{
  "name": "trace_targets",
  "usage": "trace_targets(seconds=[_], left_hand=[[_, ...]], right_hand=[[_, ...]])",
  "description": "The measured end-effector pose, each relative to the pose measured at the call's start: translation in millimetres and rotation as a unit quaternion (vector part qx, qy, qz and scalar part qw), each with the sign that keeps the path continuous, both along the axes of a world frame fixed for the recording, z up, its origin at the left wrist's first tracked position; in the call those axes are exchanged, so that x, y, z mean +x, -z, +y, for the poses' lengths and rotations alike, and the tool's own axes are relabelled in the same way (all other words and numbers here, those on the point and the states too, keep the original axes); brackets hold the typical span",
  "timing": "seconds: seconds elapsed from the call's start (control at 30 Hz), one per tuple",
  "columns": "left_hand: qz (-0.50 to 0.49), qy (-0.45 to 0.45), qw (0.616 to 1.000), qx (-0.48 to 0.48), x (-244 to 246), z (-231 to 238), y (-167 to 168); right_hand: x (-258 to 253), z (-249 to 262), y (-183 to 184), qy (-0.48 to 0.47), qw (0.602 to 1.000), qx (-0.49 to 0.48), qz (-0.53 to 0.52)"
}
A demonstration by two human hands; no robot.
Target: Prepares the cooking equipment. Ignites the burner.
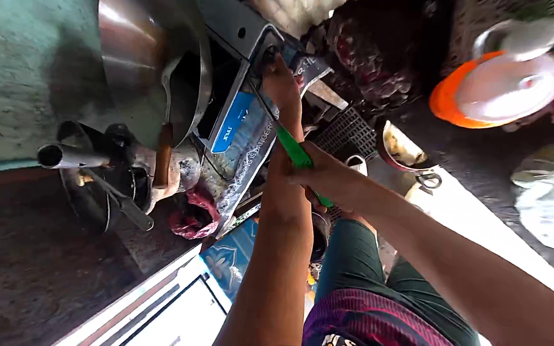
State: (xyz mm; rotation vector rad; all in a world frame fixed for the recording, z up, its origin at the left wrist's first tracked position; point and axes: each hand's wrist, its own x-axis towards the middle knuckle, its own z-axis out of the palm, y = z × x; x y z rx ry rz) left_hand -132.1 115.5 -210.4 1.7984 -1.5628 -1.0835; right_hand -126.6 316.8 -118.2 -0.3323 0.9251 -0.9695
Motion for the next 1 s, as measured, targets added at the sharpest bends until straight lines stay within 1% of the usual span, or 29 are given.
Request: trace_targets(seconds=[0.1,0.2,0.33,0.47,0.53,0.6,0.67,0.73,0.8,0.9,1.0], left_hand=[[-0.007,0.003,1.000,0.003,9.7,-6.8,1.7],[-0.036,0.012,0.999,-0.016,9.4,-8.7,8.4],[-0.090,0.010,0.995,-0.052,1.7,-13.4,15.0],[-0.147,0.025,0.985,-0.086,0.4,-15.5,15.8],[-0.151,0.025,0.984,-0.095,-0.4,-16.1,16.9],[-0.119,0.017,0.989,-0.090,-2.9,-14.8,16.5],[-0.046,-0.002,0.996,-0.077,-3.6,-14.5,18.9],[0.041,-0.013,0.998,-0.049,-4.9,-13.2,19.7],[0.112,-0.027,0.993,-0.023,-6.8,-9.0,19.5],[0.205,-0.040,0.978,-0.015,-8.7,-6.5,23.2],[0.255,-0.052,0.966,-0.011,-11.7,-5.6,25.6]], right_hand=[[-7.6,-20.7,-9.9,0.001,1.000,-0.002,0.008],[-13.0,-33.5,-12.9,-0.021,0.999,-0.001,0.024],[-0.6,-48.2,-7.8,-0.045,0.997,-0.015,0.056],[21.5,-74.7,-1.4,-0.055,0.997,-0.006,0.056],[22.6,-89.1,1.0,-0.085,0.994,-0.013,0.063],[21.1,-100.5,2.8,-0.110,0.992,-0.021,0.067],[21.9,-109.7,3.9,-0.130,0.989,-0.024,0.069],[25.7,-117.4,5.4,-0.129,0.989,-0.022,0.067],[28.1,-121.6,6.4,-0.127,0.990,-0.010,0.059],[31.5,-123.1,11.2,-0.113,0.993,0.001,0.036],[32.6,-123.3,16.6,-0.108,0.994,-0.002,0.023]])
